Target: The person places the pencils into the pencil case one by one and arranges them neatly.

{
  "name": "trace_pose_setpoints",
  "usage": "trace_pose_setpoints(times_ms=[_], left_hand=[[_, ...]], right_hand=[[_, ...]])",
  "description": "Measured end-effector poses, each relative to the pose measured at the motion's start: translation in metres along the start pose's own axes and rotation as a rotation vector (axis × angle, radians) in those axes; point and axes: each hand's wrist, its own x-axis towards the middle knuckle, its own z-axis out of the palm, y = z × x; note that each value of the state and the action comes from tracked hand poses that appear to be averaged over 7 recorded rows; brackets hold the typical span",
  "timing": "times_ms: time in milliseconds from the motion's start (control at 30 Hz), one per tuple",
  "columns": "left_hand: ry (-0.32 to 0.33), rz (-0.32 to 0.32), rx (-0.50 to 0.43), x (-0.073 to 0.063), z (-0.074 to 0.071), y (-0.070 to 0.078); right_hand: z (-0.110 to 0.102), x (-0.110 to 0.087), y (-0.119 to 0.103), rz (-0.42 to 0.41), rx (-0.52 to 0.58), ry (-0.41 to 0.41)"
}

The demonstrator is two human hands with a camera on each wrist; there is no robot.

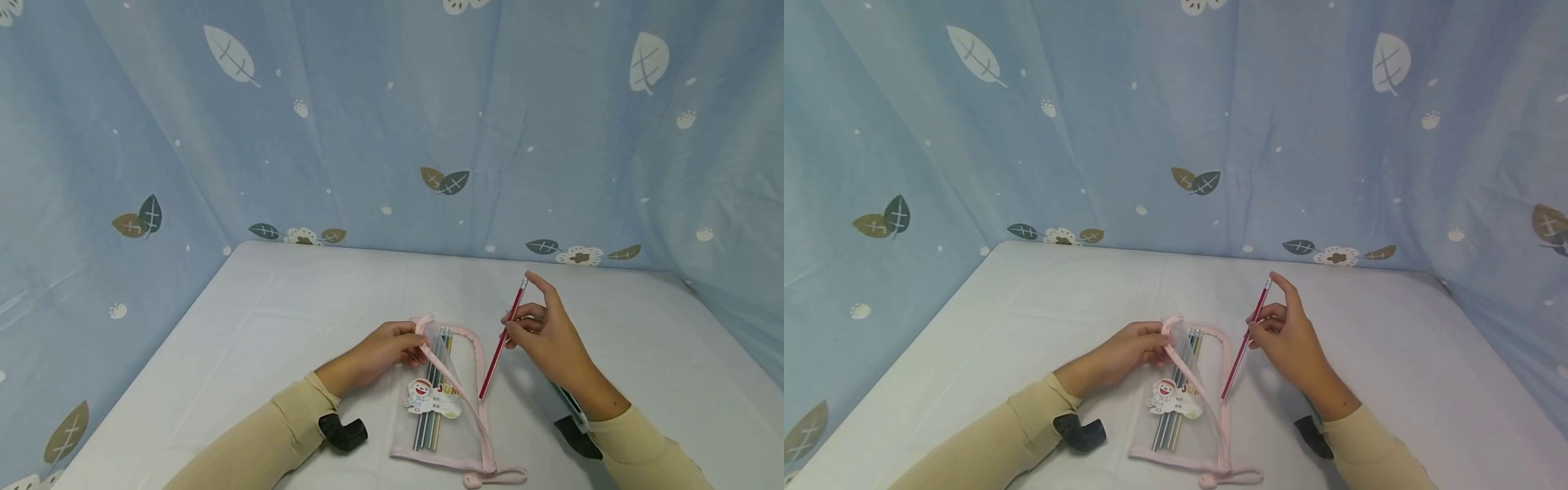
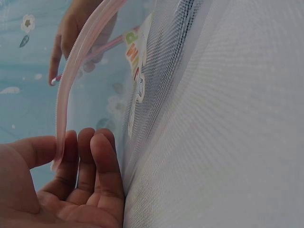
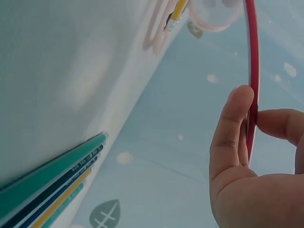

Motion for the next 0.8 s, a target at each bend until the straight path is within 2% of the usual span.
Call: trace_pose_setpoints(times_ms=[267,467,800], left_hand=[[-0.009,0.000,-0.003,0.001,-0.002,-0.002],[-0.019,-0.001,-0.016,0.000,-0.003,-0.003],[-0.013,-0.003,-0.025,-0.001,-0.003,-0.001]], right_hand=[[0.004,0.001,0.005,0.021,0.025,-0.021],[0.006,0.000,0.006,0.109,0.032,-0.034],[0.012,-0.001,0.005,0.142,-0.035,-0.053]])
